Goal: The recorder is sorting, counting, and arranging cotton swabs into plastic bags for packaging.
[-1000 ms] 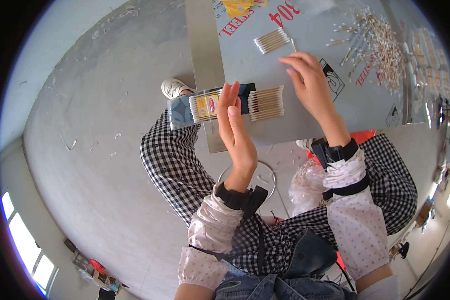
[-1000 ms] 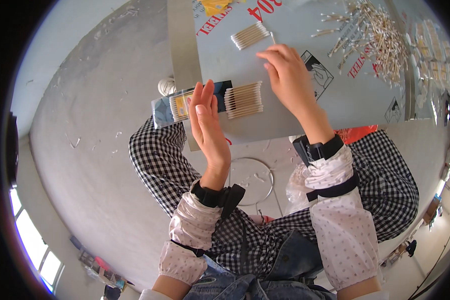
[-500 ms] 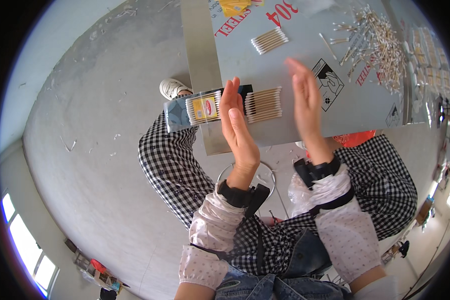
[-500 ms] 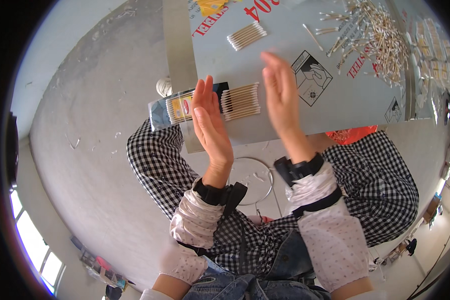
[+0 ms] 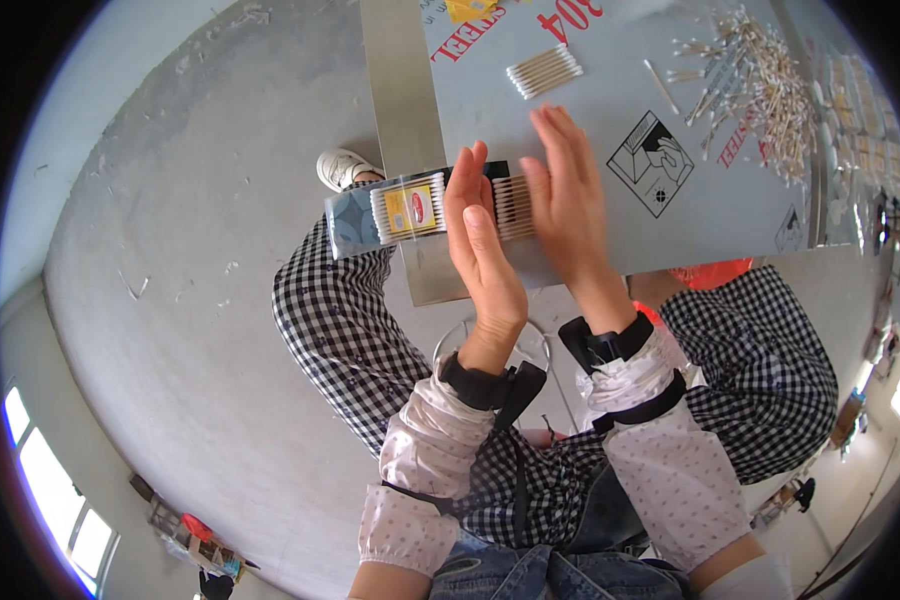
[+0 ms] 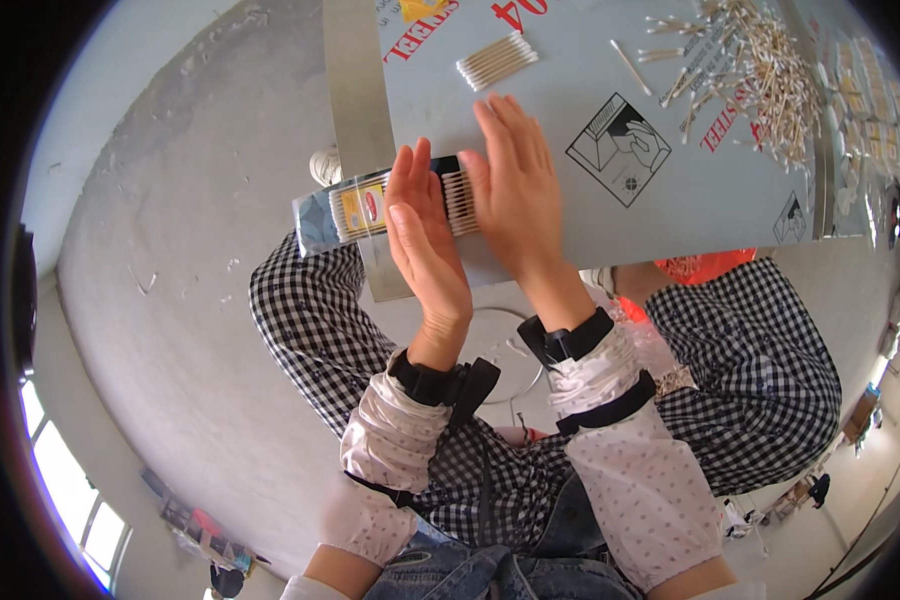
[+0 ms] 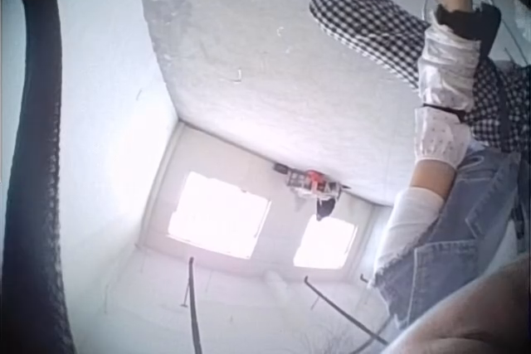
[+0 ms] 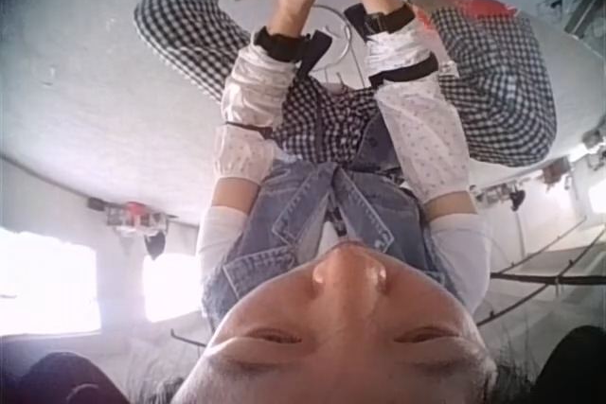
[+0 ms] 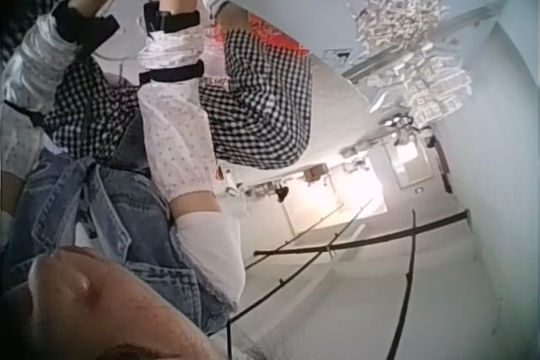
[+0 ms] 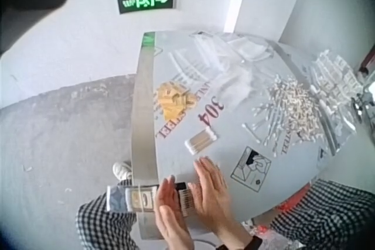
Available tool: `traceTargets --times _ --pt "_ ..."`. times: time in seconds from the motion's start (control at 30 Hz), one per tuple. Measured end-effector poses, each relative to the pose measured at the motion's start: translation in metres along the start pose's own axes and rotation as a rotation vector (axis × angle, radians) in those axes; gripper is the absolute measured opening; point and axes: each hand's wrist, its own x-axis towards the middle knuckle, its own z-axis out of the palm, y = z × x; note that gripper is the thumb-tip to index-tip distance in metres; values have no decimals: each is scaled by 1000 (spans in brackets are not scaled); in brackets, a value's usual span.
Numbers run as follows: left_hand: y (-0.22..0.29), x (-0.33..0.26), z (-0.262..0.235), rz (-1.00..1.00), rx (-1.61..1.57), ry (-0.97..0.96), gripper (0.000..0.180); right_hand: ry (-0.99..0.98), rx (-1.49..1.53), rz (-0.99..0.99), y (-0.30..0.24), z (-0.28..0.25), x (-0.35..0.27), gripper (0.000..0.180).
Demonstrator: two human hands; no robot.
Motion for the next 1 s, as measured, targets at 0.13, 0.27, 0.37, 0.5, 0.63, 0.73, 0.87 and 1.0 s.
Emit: traceTargets --times 0.13,0.27,0.37,0.5,0.63,0.73,0.87,1.0 --pt "6 -10 -5 -25 2 31 65 -50 -178 -74 -1 10 -1 44" --pt "-3 -22 -2 -19 -2 24 68 -64 -212 -74 3 12 -3 48" --pt "1 -19 0 3 22 -7 68 -55 -194 -84 -4 16 0 50" --pt "1 -13 0 -7 0 15 69 -79 -199 -87 -4 18 4 52" --pt "6 -5 -9 -26 -27 57 71 -74 -200 -103 -5 24 11 49" --pt "9 -1 -14 -15 -25 22 69 -51 -225 -128 -5 24 13 47" --pt "14 7 -11 -11 29 -29 76 -43 -194 -111 -9 25 14 42" --pt "8 11 -8 8 46 -110 78 -40 -264 -107 -8 27 12 41"
